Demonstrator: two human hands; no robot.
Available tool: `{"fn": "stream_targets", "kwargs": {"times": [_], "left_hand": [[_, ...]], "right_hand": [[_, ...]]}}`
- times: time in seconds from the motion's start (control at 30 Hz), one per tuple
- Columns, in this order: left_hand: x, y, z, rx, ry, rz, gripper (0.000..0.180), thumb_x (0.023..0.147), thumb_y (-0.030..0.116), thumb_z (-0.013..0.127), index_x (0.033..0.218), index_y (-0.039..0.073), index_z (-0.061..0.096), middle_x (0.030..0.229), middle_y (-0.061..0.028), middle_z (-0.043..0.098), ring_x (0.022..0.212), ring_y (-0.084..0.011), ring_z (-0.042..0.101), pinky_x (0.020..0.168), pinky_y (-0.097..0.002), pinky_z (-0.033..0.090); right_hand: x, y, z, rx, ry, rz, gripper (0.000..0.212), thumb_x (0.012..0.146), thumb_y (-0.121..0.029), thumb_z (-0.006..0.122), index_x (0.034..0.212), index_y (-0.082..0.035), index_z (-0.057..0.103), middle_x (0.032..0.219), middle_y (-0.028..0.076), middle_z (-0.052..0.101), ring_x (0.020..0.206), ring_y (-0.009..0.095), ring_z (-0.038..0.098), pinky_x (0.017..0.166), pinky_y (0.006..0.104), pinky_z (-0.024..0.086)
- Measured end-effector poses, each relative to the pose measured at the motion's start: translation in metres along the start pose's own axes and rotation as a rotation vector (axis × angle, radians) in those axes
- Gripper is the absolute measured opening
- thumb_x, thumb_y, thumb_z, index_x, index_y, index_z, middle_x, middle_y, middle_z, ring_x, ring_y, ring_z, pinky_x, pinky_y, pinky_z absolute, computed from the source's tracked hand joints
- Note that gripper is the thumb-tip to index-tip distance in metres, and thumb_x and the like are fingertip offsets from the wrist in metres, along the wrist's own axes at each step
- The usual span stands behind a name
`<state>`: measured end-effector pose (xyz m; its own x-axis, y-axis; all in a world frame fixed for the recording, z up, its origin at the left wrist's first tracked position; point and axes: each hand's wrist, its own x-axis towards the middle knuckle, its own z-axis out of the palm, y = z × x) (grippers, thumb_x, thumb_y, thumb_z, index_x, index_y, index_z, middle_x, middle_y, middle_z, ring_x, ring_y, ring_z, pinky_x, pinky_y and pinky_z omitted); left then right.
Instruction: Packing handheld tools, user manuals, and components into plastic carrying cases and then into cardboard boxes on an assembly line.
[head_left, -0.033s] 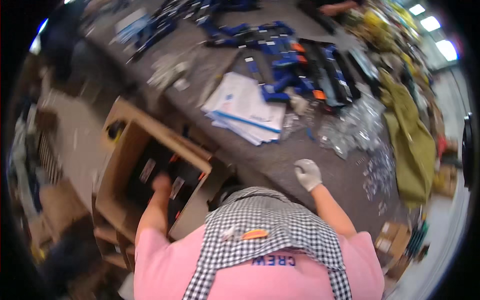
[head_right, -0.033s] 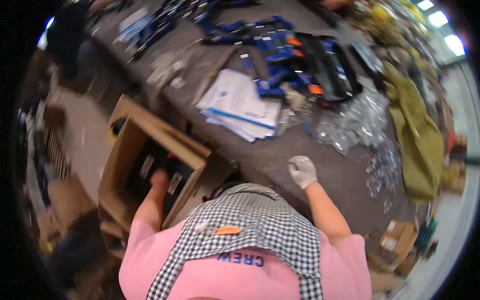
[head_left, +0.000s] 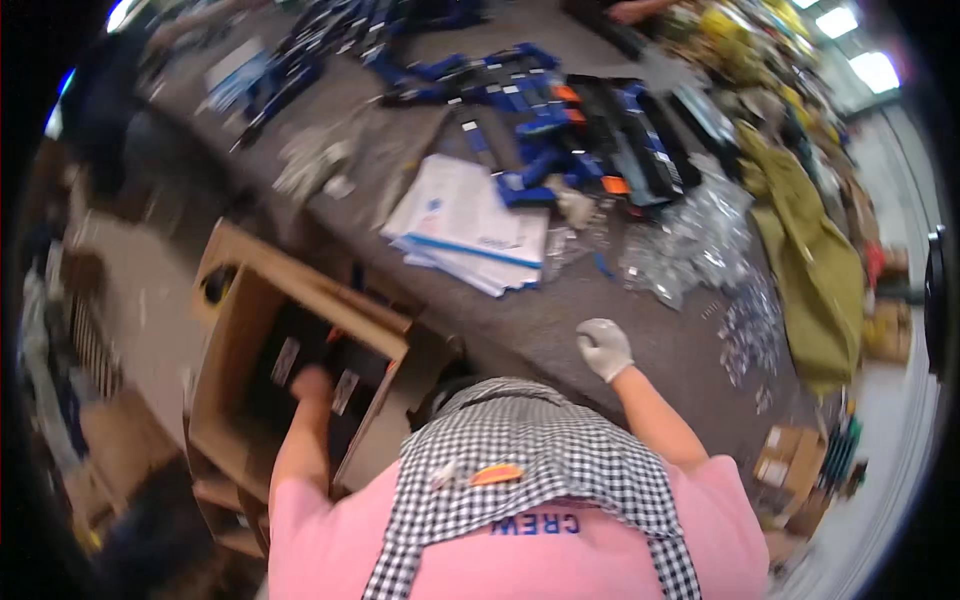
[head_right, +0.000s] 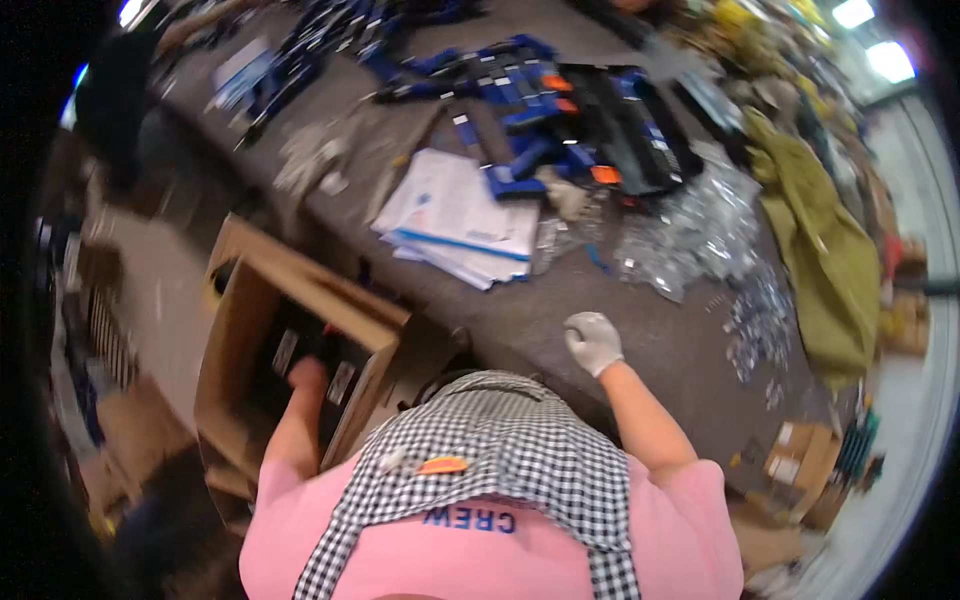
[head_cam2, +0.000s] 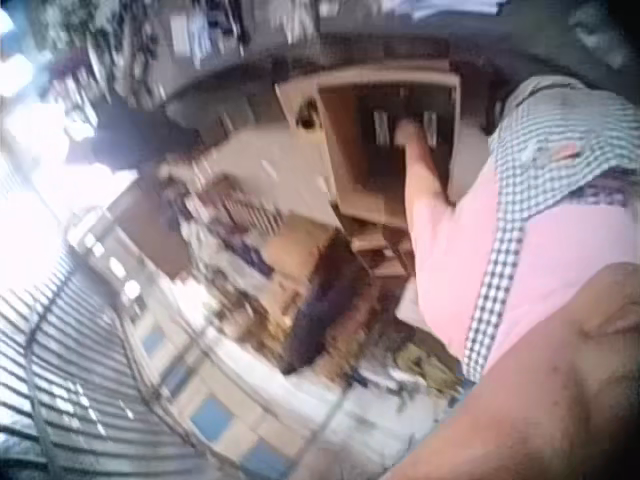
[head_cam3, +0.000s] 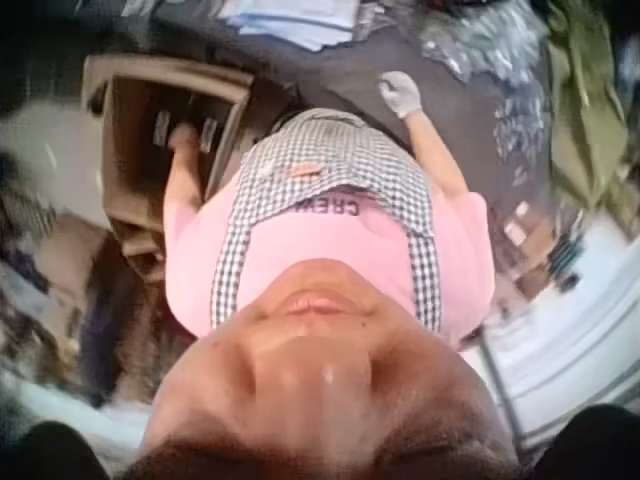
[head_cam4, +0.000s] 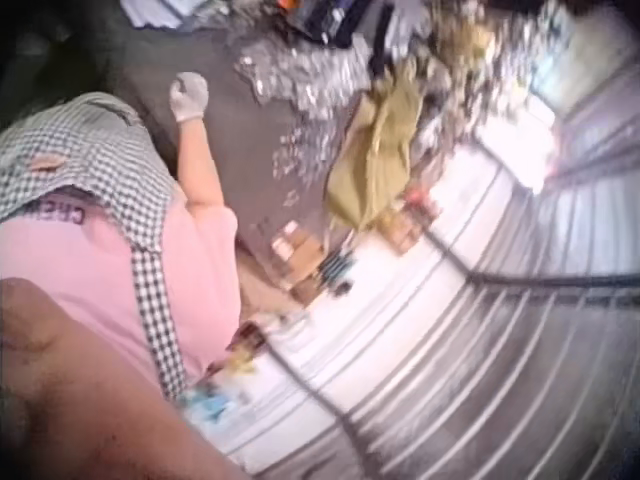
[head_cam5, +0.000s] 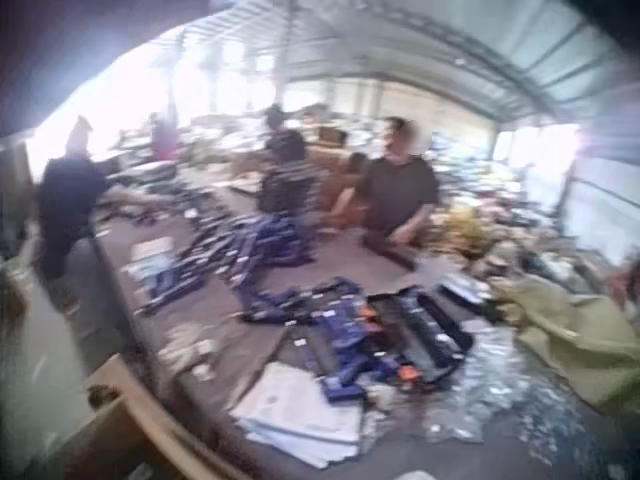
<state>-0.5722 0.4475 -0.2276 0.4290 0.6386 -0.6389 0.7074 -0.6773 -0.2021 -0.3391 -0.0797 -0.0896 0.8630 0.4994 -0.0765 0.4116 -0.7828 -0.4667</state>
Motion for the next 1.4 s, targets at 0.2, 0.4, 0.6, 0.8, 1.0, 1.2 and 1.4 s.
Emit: {"fn": "stream_targets", "kwargs": {"times": [0.2,0.4,0.6,0.8,1.0,1.2,1.4], "left_hand": [[-0.152,0.092,-0.253,-0.18,0.827,0.275,0.031,0.095,0.028,0.055,0.083,0.001,0.066,0.081,-0.0188,0.067,0.072,-0.0325,0.067,0.062,-0.0424,0.051],[-0.182,0.357,-0.285,-0.954,-0.506,1.003,0.05,0.096,0.048,0.052,0.115,0.002,0.059,0.103,-0.0099,0.066,0.096,-0.0204,0.061,0.085,-0.0348,0.046],[-0.25,0.633,-0.152,-1.392,-1.192,0.518,0.11,0.08,0.063,0.066,0.147,-0.009,0.016,0.138,-0.0271,0.042,0.127,-0.0396,0.043,0.108,-0.0427,0.033],[-0.163,0.757,-0.096,-1.888,-0.498,0.291,0.01,0.076,0.007,0.069,0.078,0.004,0.06,0.069,-0.0069,0.061,0.057,-0.0205,0.058,0.051,-0.033,0.043],[-0.15,0.731,-0.117,-2.17,-0.55,0.286,0.043,0.079,-0.009,0.041,0.12,0.002,0.048,0.117,-0.0192,0.055,0.095,-0.0392,0.061,0.071,-0.0465,0.057],[-0.154,0.638,-0.126,-1.933,-0.629,0.421,0.047,0.075,-0.012,0.046,0.119,0.002,0.053,0.121,-0.0177,0.054,0.109,-0.0386,0.055,0.083,-0.0481,0.058],[-0.116,0.552,-0.085,-1.621,-0.539,0.312,0.044,0.077,-0.008,0.043,0.12,0.0,0.046,0.121,-0.0213,0.052,0.102,-0.0401,0.058,0.082,-0.0506,0.057]], "right_hand": [[-0.045,0.037,0.008,0.027,0.06,0.216,0.018,0.078,-0.015,0.059,0.088,-0.005,0.071,0.096,0.012,0.07,0.096,0.03,0.064,0.089,0.0403,0.049],[-0.08,0.049,0.013,0.126,0.216,0.289,0.016,0.077,-0.013,0.062,0.088,-0.005,0.071,0.097,0.012,0.07,0.096,0.031,0.064,0.086,0.0397,0.05],[-0.155,0.055,0.01,0.188,0.488,0.501,0.012,0.076,-0.01,0.066,0.087,-0.005,0.069,0.092,0.013,0.069,0.09,0.032,0.064,0.081,0.0408,0.051],[-0.184,0.109,-0.025,0.388,0.591,0.6,0.013,0.077,-0.011,0.066,0.087,-0.005,0.069,0.09,0.013,0.069,0.09,0.032,0.065,0.08,0.0393,0.051],[-0.124,0.226,-0.118,0.381,0.536,0.373,0.013,0.081,-0.013,0.065,0.088,-0.004,0.07,0.091,0.014,0.069,0.089,0.028,0.067,0.081,0.0357,0.052],[0.084,0.341,-0.239,0.589,0.394,0.191,0.045,0.088,-0.037,0.064,0.115,-0.001,0.062,0.109,0.017,0.067,0.102,0.024,0.063,0.088,0.0332,0.048],[0.243,0.325,-0.204,1.004,-0.205,0.248,0.081,0.077,-0.059,0.069,0.127,0.003,0.057,0.122,0.02,0.063,0.113,0.032,0.06,0.099,0.0364,0.045]]}}
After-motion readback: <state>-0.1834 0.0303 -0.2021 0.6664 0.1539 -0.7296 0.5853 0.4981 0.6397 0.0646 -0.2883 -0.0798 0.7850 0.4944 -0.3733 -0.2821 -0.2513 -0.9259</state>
